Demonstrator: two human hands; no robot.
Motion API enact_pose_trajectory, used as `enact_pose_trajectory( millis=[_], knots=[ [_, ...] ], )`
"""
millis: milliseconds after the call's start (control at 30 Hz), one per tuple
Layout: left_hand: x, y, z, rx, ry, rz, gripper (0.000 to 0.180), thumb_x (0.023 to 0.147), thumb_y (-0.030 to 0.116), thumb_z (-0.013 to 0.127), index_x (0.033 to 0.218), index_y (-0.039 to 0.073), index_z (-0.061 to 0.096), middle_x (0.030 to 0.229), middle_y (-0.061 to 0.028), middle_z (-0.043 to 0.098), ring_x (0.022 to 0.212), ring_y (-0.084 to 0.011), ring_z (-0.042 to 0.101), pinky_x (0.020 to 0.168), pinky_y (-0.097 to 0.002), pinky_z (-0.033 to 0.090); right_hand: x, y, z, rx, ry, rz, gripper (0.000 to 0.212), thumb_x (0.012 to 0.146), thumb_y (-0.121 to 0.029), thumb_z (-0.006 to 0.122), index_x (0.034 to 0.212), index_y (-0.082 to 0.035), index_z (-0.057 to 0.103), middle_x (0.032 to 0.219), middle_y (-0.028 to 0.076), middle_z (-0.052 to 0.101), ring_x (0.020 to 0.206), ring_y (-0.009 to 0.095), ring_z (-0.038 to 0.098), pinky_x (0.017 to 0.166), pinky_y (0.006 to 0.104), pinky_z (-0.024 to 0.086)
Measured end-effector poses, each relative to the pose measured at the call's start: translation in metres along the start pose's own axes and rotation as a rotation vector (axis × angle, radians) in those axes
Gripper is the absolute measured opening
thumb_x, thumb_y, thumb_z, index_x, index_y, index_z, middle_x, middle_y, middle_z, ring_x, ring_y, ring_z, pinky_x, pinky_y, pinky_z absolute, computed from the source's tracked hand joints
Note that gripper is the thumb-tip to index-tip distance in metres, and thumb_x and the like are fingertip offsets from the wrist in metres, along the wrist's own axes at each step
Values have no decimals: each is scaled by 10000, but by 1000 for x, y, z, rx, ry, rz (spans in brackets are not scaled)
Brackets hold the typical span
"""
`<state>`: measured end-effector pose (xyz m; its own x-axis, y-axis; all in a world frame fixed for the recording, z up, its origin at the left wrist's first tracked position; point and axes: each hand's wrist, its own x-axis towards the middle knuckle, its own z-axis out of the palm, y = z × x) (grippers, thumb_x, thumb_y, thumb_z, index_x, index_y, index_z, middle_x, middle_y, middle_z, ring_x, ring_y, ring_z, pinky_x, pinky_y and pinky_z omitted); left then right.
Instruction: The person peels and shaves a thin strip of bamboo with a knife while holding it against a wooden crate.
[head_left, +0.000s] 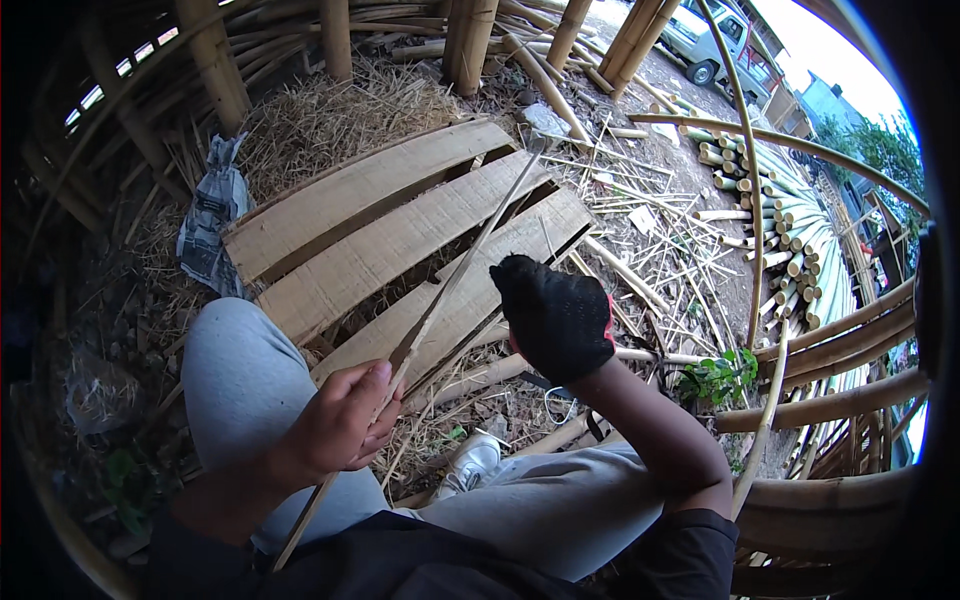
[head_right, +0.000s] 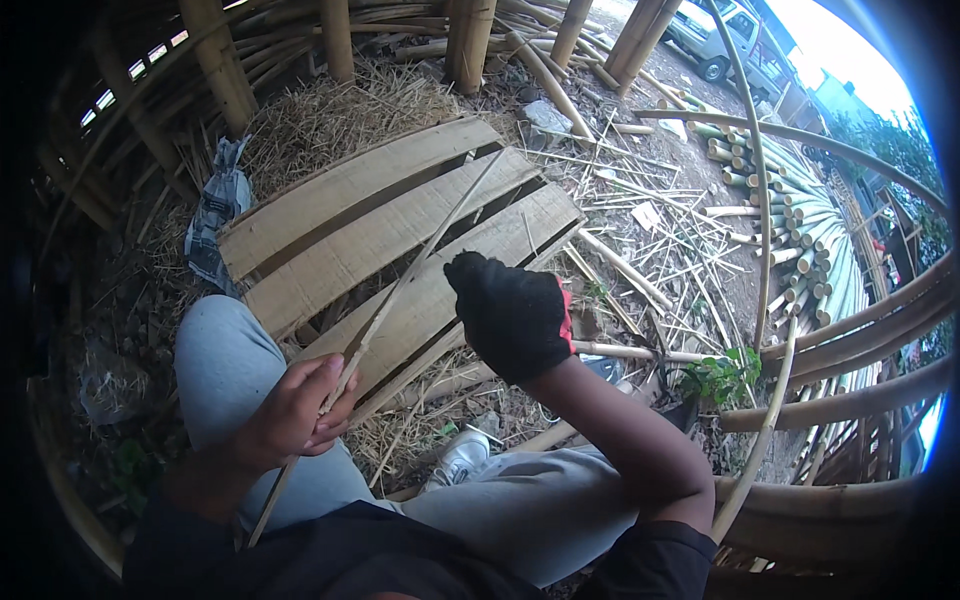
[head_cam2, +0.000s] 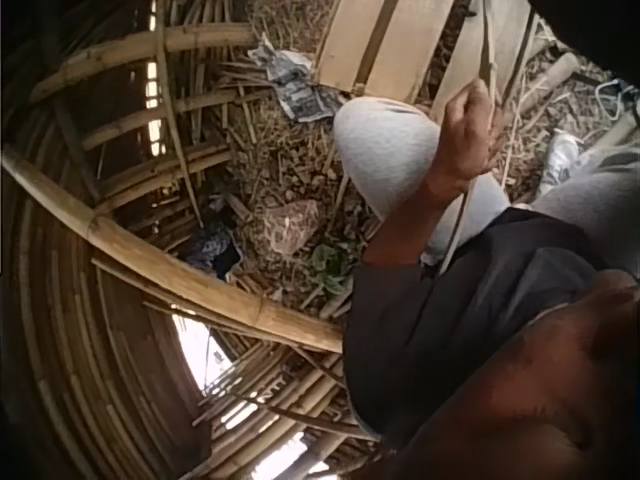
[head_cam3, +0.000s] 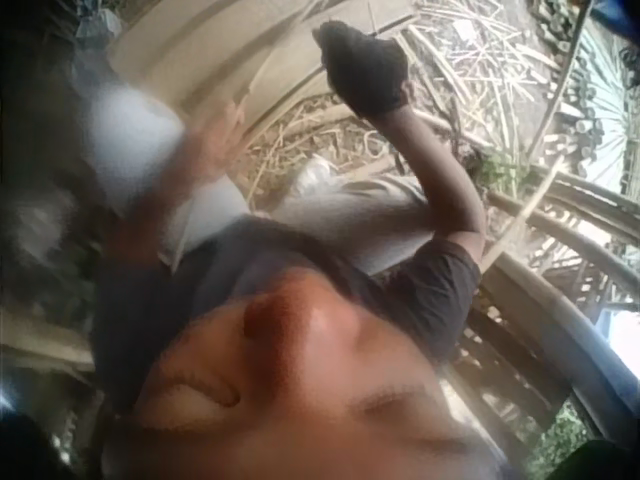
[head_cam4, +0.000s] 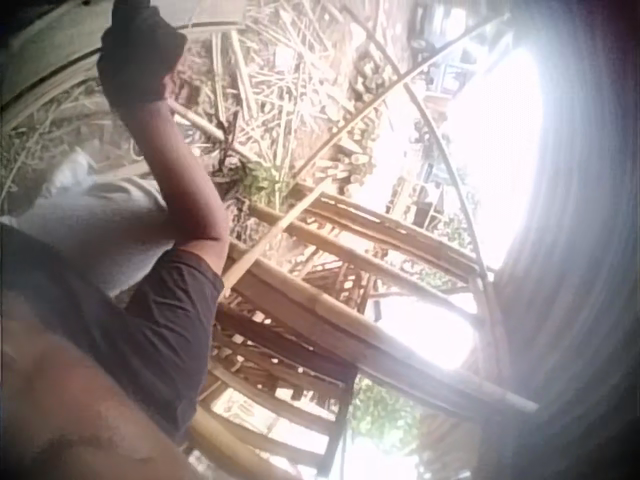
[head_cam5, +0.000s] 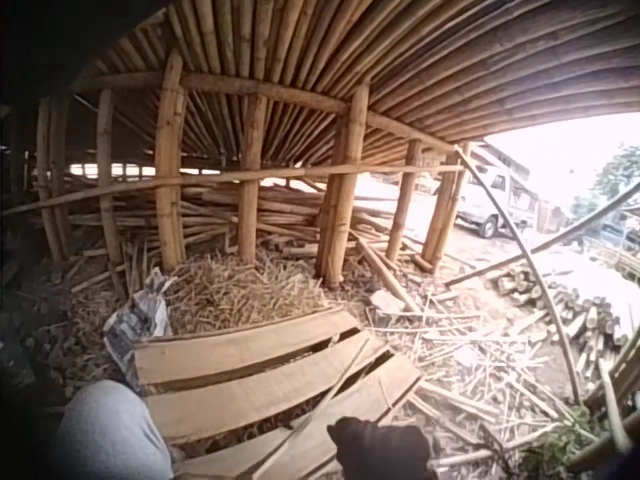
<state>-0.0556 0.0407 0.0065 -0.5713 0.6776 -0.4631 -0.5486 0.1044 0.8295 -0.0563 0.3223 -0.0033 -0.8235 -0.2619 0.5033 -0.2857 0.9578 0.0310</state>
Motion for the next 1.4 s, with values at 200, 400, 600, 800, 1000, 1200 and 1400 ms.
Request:
enact_pose_trajectory(
  millis=[200,400,600,800,1000,1200,1400],
  knots=[
    [4,1,2,-147,-52,-111,354,1090,435,306,981,131,450,552,55,313,389,-39,249,336,-206,230,10,-13,27,-145,37,-74,66,864,-145,593,885,-147,531,650,49,516,513,232,571,463,388,415],
    [4,0,1,-96,-18,-89,352,1085,475,314,997,161,448,569,64,310,401,-39,245,352,-204,222,21,0,46,-183,97,-154,95,896,-191,607,853,-167,525,628,24,505,497,208,570,441,367,442],
    [1,10,-3,-121,41,-42,354,1082,490,324,1017,164,447,577,65,308,403,-42,242,357,-209,220,56,6,41,-308,91,-240,110,896,-199,617,832,-150,542,618,22,515,508,191,584,421,364,458],
    [-5,13,-3,-137,42,12,359,1088,488,310,1017,160,439,570,65,291,391,-42,232,340,-215,212,92,42,58,-250,258,-118,35,869,-179,619,843,-171,596,659,40,595,521,220,616,434,364,466],
    [-10,13,-8,-185,37,10,352,1093,469,298,1002,156,429,564,58,291,390,-46,235,335,-222,226,127,70,74,-247,302,-75,58,877,-155,592,842,-130,631,618,81,604,602,252,673,499,404,493],
    [-26,13,3,-145,-75,-18,352,1097,438,296,989,138,447,557,42,309,381,-50,241,334,-215,231,100,243,21,-580,56,649,166,947,-189,552,911,-117,697,865,157,748,836,345,744,670,464,560],
    [-13,14,-14,-98,10,21,369,1095,425,338,1026,107,512,605,17,410,376,-38,275,332,-201,237,63,154,1,-434,-176,413,195,894,-128,573,1069,-148,658,942,135,737,851,353,721,719,474,563]
  ],
)
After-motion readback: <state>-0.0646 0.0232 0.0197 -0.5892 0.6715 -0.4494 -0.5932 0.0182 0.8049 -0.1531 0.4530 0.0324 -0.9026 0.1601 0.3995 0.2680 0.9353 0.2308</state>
